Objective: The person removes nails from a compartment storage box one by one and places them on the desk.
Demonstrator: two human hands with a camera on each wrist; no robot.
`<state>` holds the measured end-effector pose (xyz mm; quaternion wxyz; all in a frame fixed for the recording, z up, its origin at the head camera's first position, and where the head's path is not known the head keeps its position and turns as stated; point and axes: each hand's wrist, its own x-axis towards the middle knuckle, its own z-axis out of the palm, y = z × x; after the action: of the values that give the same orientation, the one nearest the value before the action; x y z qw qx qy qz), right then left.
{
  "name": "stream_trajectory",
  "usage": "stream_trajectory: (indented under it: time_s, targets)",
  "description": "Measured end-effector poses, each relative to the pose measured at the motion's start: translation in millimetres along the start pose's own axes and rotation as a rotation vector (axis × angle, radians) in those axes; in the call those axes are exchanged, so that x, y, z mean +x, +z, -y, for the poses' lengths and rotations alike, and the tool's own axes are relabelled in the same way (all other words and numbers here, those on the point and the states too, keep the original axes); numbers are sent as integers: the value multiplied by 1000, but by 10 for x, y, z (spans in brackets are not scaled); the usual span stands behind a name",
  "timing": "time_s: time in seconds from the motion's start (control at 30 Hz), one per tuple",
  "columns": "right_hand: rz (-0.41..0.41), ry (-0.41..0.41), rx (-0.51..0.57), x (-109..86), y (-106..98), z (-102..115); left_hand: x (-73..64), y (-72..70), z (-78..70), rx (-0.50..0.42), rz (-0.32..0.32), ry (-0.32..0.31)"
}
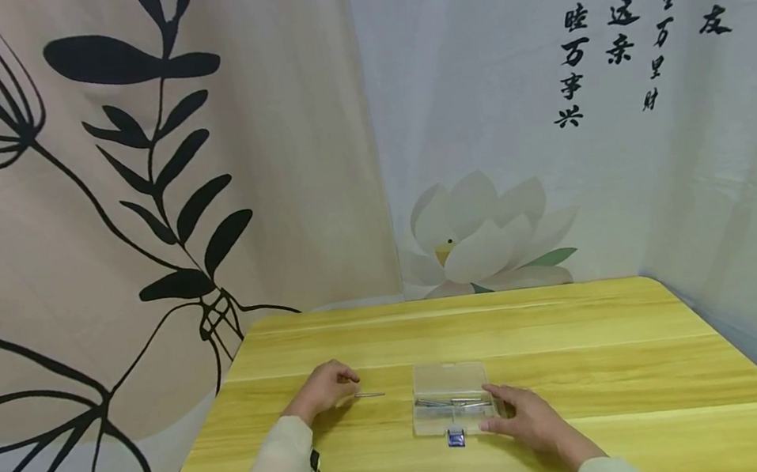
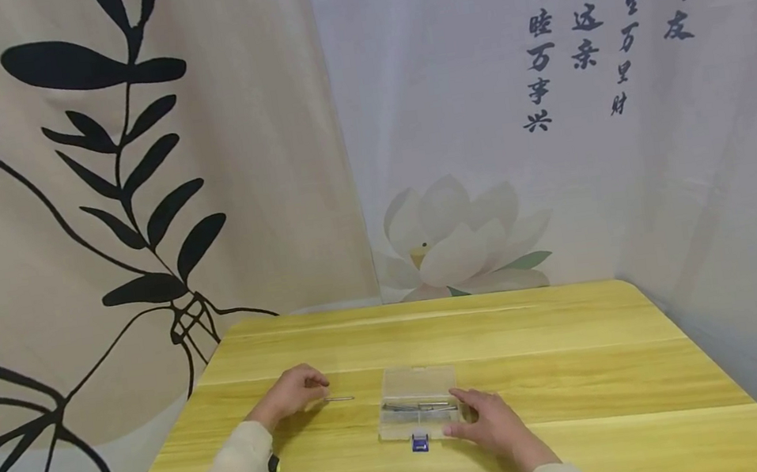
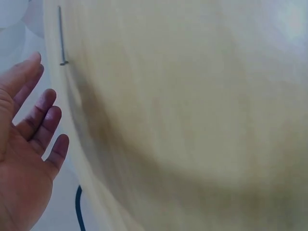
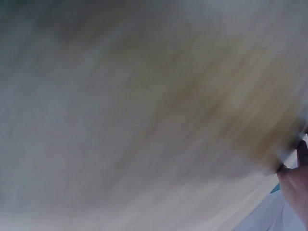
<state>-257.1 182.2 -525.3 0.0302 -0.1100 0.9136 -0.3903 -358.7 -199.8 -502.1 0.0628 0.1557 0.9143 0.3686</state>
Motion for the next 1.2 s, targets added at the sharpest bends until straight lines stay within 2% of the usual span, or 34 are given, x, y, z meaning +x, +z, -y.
stream_trajectory:
  time_s: [0.2, 0.47, 0.6, 0.77, 1.2]
  targets:
    - [-7, -7, -2, 7, 9, -5, 23, -31, -116, -35, 4, 34]
    - [2, 6, 7, 21, 14, -25, 76, 22, -317, -49, 28, 95]
    - [7, 9, 2, 31, 15, -37, 105, 64, -425, -80, 52, 140]
    - [14, 10, 7, 43, 17, -43, 156, 145, -521, -71, 73, 193]
    - [14, 22, 7, 48, 19, -33, 202, 325, -796, -61, 94, 259]
